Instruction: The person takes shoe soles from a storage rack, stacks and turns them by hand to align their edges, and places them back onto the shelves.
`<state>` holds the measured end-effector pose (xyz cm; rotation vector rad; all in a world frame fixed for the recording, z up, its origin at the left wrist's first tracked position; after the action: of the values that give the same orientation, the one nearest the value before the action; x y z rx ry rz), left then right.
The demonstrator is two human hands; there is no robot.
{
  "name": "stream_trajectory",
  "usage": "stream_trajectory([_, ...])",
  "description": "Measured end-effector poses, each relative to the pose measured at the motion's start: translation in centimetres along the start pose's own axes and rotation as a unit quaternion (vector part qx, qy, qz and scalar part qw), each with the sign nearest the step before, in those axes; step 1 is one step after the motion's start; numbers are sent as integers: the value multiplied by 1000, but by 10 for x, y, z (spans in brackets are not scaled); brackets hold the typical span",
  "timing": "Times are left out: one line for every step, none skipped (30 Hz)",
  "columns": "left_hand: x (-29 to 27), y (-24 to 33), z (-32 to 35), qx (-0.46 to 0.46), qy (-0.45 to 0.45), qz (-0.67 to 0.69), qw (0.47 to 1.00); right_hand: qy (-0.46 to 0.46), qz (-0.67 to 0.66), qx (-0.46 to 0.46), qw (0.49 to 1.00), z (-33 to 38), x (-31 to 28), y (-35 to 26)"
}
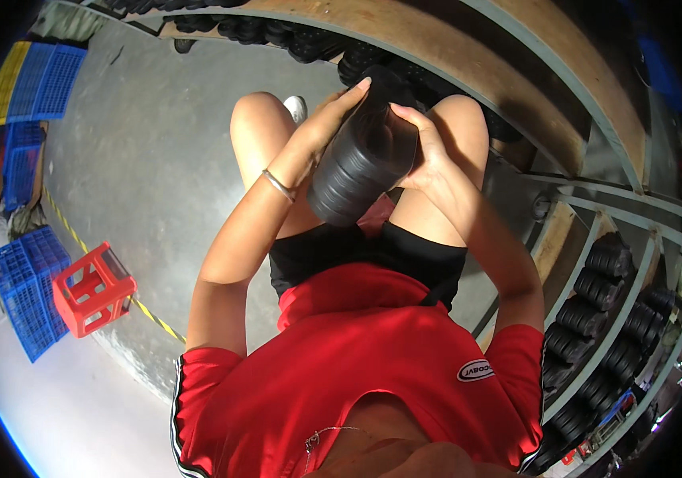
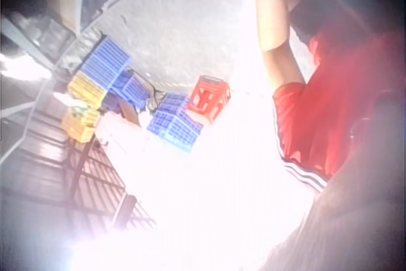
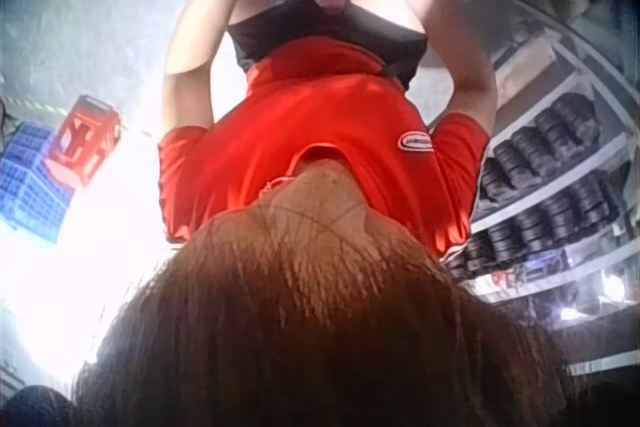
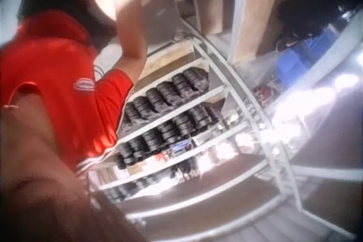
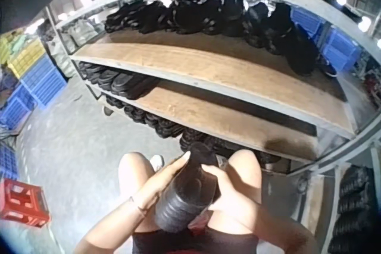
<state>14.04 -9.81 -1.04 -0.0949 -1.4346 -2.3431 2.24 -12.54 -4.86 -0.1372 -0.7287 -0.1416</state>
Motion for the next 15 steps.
stream_trajectory([4,4,4,5,-19,-1,1000,0,-1,1,1000,0,-2,-1])
stream_trajectory([1,3,5,5,-17,-2,1000,2,-3,8,1000,3,1,1])
stream_trajectory([-9,-3,5,-7,21,-43,999,4,-5,14,1000,3,2,2])
stream_trajectory([-17,-7,5,-18,59,-84,995,3,-6,16,1000,1,0,2])
stream_trajectory([-12,-3,8,-20,56,-85,995,-27,-21,2,999,-2,-3,-1])
stream_trajectory([-4,3,15,-30,45,-65,996,-57,-36,-11,998,-2,-3,-4])
stream_trajectory([2,6,18,-40,35,-46,998,-55,-39,-12,998,-2,-7,-4])
stream_trajectory([0,5,18,-43,22,-38,998,-68,-59,-14,996,-1,-4,-1])
stream_trajectory([-5,4,16,-45,24,-39,998,-81,-80,-17,993,1,-1,1])
stream_trajectory([-4,4,13,-30,-9,-20,999,-81,-81,-15,993,5,0,3])
stream_trajectory([-5,4,10,-14,-42,-1,999,-90,-86,19,992,12,6,8])
stream_trajectory([-5,5,6,-4,-81,-11,997,-99,-90,53,990,17,10,13])
stream_trajectory([-7,0,7,-4,-78,-12,997,-101,-90,55,989,17,9,16])
stream_trajectory([-8,-4,6,-16,-41,-40,998,-108,-105,44,988,16,5,14])
stream_trajectory([-7,-6,5,-27,-6,-69,997,-115,-122,32,985,13,-1,11])
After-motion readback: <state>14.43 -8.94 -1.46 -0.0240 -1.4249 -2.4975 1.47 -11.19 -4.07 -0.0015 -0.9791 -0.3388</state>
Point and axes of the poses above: each hand's wrist, its own z-axis away from the middle knuckle, its own x-axis out of the palm, y = z × x, the point moved 7 cm from there along -z, towards the middle knuckle, and after that the axes turned 8 degrees about -z, right-handed, at the moved point
